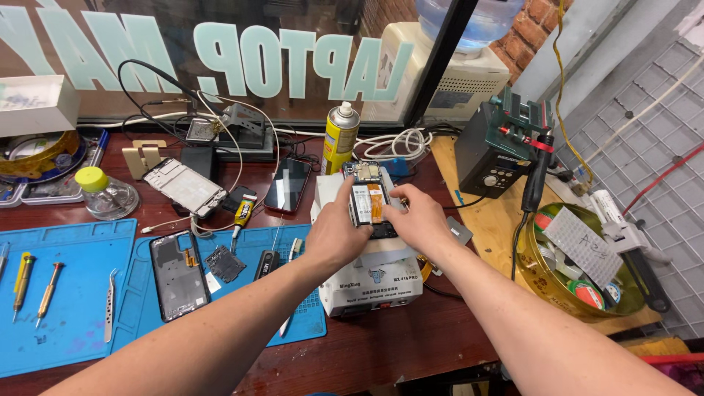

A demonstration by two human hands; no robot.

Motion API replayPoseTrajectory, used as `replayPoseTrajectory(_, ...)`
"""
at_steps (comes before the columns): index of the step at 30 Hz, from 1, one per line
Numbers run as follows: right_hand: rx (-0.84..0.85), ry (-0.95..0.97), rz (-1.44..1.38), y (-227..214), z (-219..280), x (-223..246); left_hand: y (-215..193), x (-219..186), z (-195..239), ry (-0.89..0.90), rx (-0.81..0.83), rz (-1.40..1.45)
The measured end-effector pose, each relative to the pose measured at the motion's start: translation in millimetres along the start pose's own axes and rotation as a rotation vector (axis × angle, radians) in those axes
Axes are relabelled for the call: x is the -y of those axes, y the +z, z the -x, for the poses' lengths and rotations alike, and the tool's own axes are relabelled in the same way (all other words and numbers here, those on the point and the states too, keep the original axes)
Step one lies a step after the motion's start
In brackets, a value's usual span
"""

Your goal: The person uses a screwdriver to remove screws from a disassembled smartphone and then places the screen assembly onto the phone body. The person handles the phone components and tools on a cluttered workbench.

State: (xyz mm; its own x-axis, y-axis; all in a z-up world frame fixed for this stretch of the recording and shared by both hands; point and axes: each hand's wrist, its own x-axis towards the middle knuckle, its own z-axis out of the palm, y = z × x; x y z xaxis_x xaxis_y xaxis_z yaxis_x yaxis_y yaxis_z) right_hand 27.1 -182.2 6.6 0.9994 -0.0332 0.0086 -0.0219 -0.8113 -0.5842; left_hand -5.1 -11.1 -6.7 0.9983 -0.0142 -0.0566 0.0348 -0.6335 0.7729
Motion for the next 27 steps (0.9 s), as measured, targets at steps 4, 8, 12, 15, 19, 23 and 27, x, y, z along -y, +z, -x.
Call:
replayPoseTrajectory(4, 0.022, -0.15, 0.112, -3.2, 5.3, 7.1, 2.5, -12.6, 3.9, 0.016, 0.093, -0.157)
replayPoseTrajectory(8, 0.083, -0.164, 0.115, -5.6, -0.3, 15.8, -1.5, -15.0, 18.3, -0.008, 0.103, -0.144)
replayPoseTrajectory(12, 0.07, -0.127, 0.004, -7.9, -12.6, 19.0, -0.4, -10.4, 13.9, 0.037, 0.013, -0.049)
replayPoseTrajectory(15, 0.044, -0.19, -0.04, -9.2, -23.2, 13.7, -1.1, 13.3, 4.9, -0.053, -0.111, 0.078)
replayPoseTrajectory(19, 0.097, -0.255, -0.201, -12.5, -36.9, 10.7, -15.9, 70.9, 0.3, -0.344, -0.188, 0.178)
replayPoseTrajectory(23, 0.132, -0.305, -0.224, -14.9, -45.9, 17.1, -33.2, 140.1, 5.5, -0.706, -0.324, 0.318)
replayPoseTrajectory(27, 0.125, -0.418, -0.105, -10.9, -46.8, 24.9, -50.9, 207.5, 17.9, -0.93, -0.535, 0.053)
